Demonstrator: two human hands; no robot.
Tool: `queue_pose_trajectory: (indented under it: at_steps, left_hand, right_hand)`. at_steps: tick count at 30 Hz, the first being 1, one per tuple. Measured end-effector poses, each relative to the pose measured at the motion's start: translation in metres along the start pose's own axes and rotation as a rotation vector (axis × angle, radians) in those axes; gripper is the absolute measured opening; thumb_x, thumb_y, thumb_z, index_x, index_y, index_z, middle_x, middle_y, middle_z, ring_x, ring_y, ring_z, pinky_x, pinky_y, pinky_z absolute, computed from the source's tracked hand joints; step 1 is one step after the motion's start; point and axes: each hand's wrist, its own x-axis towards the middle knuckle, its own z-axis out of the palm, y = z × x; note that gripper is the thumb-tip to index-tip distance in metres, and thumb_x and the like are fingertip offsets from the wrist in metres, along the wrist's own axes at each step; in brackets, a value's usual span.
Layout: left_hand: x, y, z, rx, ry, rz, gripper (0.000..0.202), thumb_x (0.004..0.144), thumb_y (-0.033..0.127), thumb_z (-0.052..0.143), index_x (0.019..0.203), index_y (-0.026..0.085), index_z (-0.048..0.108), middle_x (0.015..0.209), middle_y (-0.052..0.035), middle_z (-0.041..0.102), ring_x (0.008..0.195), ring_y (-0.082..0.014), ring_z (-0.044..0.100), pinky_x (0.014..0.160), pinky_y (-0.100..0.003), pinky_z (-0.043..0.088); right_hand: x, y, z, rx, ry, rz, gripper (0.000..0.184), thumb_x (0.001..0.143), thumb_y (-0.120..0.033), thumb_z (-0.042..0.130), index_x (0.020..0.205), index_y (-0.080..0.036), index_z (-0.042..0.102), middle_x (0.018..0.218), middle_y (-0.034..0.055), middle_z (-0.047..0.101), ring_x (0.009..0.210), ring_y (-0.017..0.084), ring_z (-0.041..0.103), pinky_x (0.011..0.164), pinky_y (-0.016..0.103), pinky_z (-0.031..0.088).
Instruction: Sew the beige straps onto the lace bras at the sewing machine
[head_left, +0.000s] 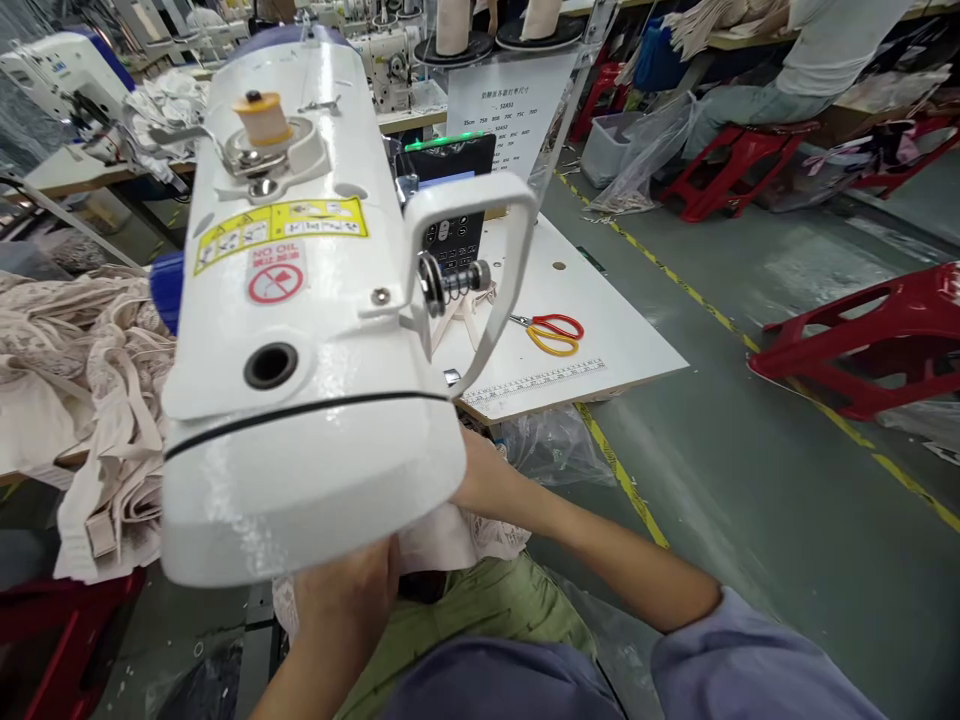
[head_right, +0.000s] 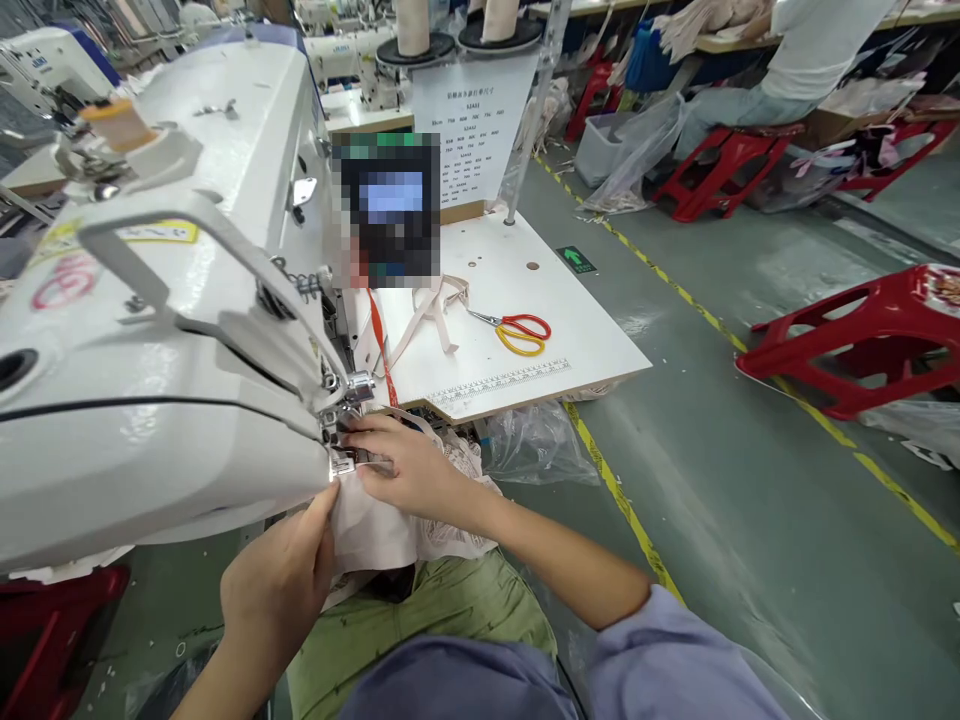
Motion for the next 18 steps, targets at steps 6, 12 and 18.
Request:
queue_pose_trajectory:
  at_steps: [6,12,18]
  left_hand:
    - [-0.001,0.0,0.003,-0.092,0.019,-0.037,0.033,0.093,0.018,0.048,0.122,0.019,0.062,0.062,-0.0013,0.066,0.054,-0.0192,0.063,0.05,-0.031,0.033]
    - [-0.011,-0.003,0.002,-0.464,0.005,-0.261,0.025,0.098,0.025,0.042,0.114,0.02,0.061,0.078,-0.0035,0.072,0.067,-0.0183,0.068,0.058,-0.026,0.044]
    - [-0.01,-0.007,-0.007,-0.953,-0.182,-0.642,0.03,0.092,0.044,0.052,0.107,0.019,0.06,0.094,-0.0075,0.07,0.082,-0.0208,0.065,0.059,-0.025,0.047]
  right_hand:
    - [-0.004,0.001,0.0,0.051,0.021,0.023,0.037,0.084,-0.022,0.06,0.12,-0.028,0.067,0.133,0.0033,0.062,0.123,0.025,0.057,0.107,0.042,0.046]
    - [-0.015,0.011,0.014,0.1,0.067,0.108,0.039,0.087,-0.03,0.06,0.126,-0.029,0.06,0.137,0.0052,0.055,0.111,0.023,0.059,0.092,0.038,0.052]
    - [-0.043,0.013,0.011,-0.002,0.055,0.266,0.03,0.092,-0.046,0.057,0.108,-0.022,0.062,0.087,0.0023,0.061,0.068,0.015,0.05,0.062,0.028,0.039]
